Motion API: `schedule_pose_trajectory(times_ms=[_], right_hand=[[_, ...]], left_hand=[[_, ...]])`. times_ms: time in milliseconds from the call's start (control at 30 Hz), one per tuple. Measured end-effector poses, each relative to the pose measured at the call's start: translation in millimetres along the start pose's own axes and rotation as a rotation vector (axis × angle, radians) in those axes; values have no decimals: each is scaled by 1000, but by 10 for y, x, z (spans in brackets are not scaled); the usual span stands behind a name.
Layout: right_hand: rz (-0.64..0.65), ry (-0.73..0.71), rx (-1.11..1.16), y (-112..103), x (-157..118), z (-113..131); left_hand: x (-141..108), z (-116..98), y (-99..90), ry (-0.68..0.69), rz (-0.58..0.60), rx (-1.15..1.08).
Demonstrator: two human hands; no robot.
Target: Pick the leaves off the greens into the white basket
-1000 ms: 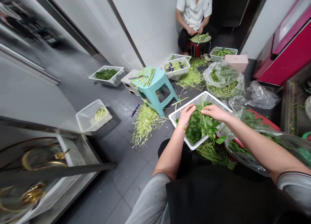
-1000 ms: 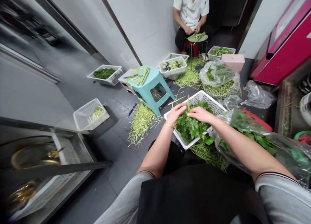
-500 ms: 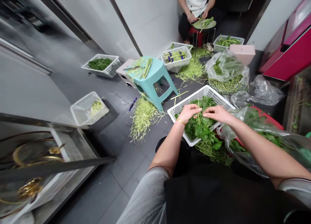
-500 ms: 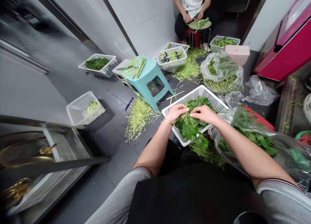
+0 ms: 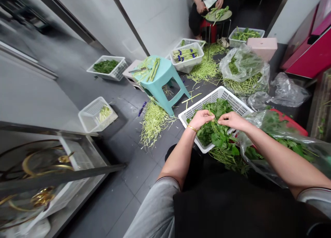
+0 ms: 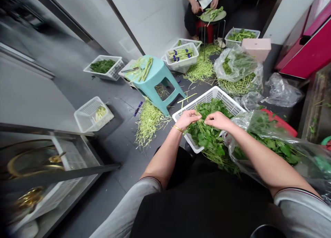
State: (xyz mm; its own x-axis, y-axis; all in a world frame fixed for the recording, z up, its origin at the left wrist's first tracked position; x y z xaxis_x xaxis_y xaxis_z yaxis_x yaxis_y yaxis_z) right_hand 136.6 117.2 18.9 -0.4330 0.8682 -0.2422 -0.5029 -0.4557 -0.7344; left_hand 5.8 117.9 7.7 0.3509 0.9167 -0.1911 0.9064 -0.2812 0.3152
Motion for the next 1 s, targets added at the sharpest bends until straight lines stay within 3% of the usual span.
schedule_pose_trajectory(times_ms=[300, 433, 533, 600, 667, 800, 900, 1000], right_hand=[[6, 64, -36, -116, -31, -52], [-239, 114, -69, -225, -25, -56], [-460, 179, 335, -351, -70, -190], [-532, 194, 670, -376, -124, -260], [-452, 162, 790, -310, -147, -184], [-119, 171, 502, 105, -111, 81], [-62, 267, 428, 352, -35, 61], [-74, 234, 356, 390, 34, 4]], left_hand=[[40, 54, -25, -4, 3, 73], [63, 57, -50, 11, -33, 71], [73, 80, -94, 12, -100, 21], [80, 112, -149, 7, -171, -34], [89, 149, -205, 4, -252, -85], [118, 194, -227, 22, -357, -143], [126, 196, -214, 67, -401, -221], [123, 249, -221, 45, -439, -329]])
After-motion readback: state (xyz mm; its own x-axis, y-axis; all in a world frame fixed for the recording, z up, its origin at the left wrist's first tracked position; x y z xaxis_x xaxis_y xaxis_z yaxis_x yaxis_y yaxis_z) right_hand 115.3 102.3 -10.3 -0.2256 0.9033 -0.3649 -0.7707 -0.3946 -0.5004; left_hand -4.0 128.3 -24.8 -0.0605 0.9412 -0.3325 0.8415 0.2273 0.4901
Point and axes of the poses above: each hand's wrist, its own x-axis towards the middle knuckle, its own y-axis out of the palm, z = x × y, the point moved 8 cm from there along x, towards the middle knuckle, and after that the axes turned 8 degrees about -x, right-handed, at the moved point
